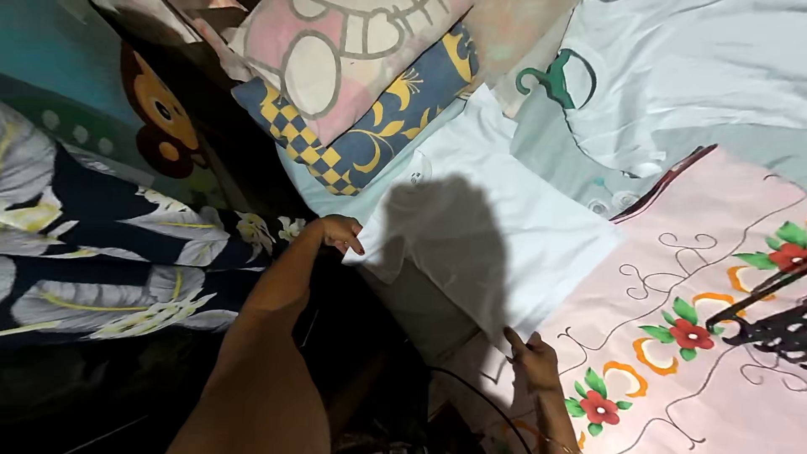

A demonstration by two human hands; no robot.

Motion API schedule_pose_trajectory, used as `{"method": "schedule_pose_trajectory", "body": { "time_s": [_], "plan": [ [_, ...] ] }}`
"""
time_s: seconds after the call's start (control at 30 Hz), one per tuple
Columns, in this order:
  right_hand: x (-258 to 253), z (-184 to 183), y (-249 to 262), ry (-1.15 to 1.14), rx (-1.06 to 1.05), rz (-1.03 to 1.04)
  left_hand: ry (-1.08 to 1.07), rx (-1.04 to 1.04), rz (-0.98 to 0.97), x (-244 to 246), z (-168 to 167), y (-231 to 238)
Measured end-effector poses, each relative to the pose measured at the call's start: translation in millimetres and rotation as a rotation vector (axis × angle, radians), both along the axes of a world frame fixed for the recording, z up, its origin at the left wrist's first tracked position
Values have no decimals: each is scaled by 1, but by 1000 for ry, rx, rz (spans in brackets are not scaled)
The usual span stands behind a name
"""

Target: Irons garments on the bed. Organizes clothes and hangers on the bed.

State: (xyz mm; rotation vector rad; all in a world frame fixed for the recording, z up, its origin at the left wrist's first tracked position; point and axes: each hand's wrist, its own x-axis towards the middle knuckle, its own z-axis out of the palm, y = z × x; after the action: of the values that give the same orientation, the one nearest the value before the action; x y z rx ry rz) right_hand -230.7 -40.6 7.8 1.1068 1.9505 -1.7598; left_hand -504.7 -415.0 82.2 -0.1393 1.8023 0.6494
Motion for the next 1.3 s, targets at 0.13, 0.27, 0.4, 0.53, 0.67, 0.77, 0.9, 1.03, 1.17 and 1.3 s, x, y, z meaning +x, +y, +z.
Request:
{"method": "schedule_pose_trajectory", "body": {
  "time_s": [0.13, 0.27, 0.4, 0.53, 0.67, 0.77, 0.9, 1.03, 1.17, 1.3],
  "plan": [
    [19, 34, 20, 137, -280, -238, -96, 56, -24, 7, 8, -1],
    [32, 15, 30, 39, -134, -130, -121, -268, -273, 13, -9, 1],
    [40, -5, 26, -78, -112, -25, -108, -499, -444, 12, 5, 21],
    [34, 6, 42, -149, 116, 242, -56, -662, -763, 6, -9, 23],
    [-15, 28, 85, -52, 488, 302, 269, -799, -762, -1, 11, 60],
    [-76, 22, 125, 135, 620, 189, 561, -622, -560, 10, 59, 121],
    [-149, 0, 154, 54, 652, 109, 911, -112, -639, 38, 13, 140],
    [-170, -21, 161, -59, 643, 139, 1024, 81, -802, 88, -31, 120],
    [-160, -24, 158, -23, 744, 5, 1171, 154, -845, 122, -52, 61],
    [-138, -56, 165, 114, 1119, -12, 1376, 170, -804, 105, -42, 69]
  ]
}}
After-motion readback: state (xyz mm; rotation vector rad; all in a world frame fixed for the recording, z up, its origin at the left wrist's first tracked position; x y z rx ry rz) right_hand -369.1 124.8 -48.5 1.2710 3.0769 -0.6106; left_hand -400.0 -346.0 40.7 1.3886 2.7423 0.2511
